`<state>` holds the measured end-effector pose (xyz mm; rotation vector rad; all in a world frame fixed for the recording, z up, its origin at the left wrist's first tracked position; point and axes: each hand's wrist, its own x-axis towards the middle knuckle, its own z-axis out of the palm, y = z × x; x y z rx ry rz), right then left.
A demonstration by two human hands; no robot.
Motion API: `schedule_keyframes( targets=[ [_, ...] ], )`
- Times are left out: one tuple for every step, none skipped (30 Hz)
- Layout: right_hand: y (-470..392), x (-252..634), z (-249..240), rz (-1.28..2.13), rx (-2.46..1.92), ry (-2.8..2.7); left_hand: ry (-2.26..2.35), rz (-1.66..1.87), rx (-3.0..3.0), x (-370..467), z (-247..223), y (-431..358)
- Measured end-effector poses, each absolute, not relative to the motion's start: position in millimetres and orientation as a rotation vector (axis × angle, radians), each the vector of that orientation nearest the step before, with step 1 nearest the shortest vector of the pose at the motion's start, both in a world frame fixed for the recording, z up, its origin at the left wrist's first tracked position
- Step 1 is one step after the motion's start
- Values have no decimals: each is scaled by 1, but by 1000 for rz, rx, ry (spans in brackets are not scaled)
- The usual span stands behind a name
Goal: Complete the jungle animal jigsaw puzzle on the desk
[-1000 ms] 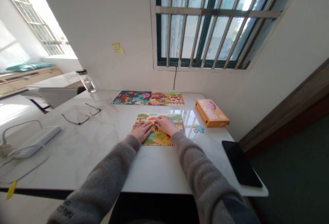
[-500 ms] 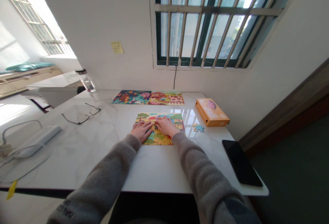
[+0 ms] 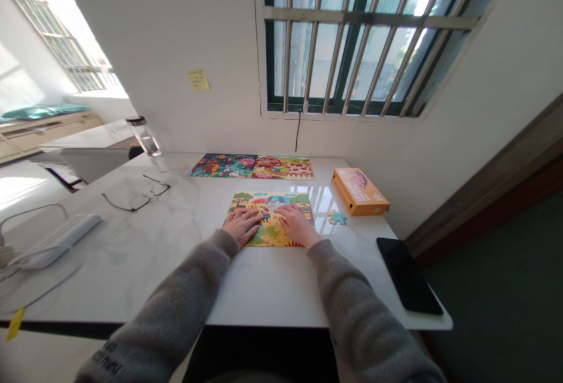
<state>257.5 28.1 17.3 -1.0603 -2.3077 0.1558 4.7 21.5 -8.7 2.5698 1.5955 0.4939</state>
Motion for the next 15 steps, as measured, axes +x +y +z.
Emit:
schedule_keyframes(
  targets=[
    [25,265,18,152,-1073,-2296,1574,500,2573,5,-8,20],
    [23,274,18,151,-1091,-2284,1557,509,2572,6,-8,18],
    [21,284,18,154,-1117,-2269,1544,514,2569,7,-7,17],
    [19,295,17,162,-1161,-2249,1533,515,2565,7,-6,16],
    [18,307,16,159,-1230,-2228,1527,510,2563,8,-6,16],
    [17,319,15,141,-1319,-2204,1522,502,2562,8,-5,15],
    [17,332,14,111,-1420,-2173,1518,493,2562,8,-4,15],
    [17,344,13,75,-1518,-2132,1515,484,2562,8,-3,15],
    [17,355,13,46,-1607,-2071,1512,474,2565,8,-2,14],
    [17,365,12,23,-1687,-2001,1512,463,2566,8,-1,14],
    [18,374,11,10,-1747,-1947,1517,449,2566,8,0,14],
    [18,381,11,7,-1790,-1908,1523,434,2566,8,1,13],
    [18,386,10,13,-1822,-1885,1529,421,2566,8,2,13],
    [19,390,8,27,-1847,-1878,1535,410,2565,8,2,13],
    [19,392,7,45,-1869,-1879,1538,401,2564,8,3,13]
  ],
)
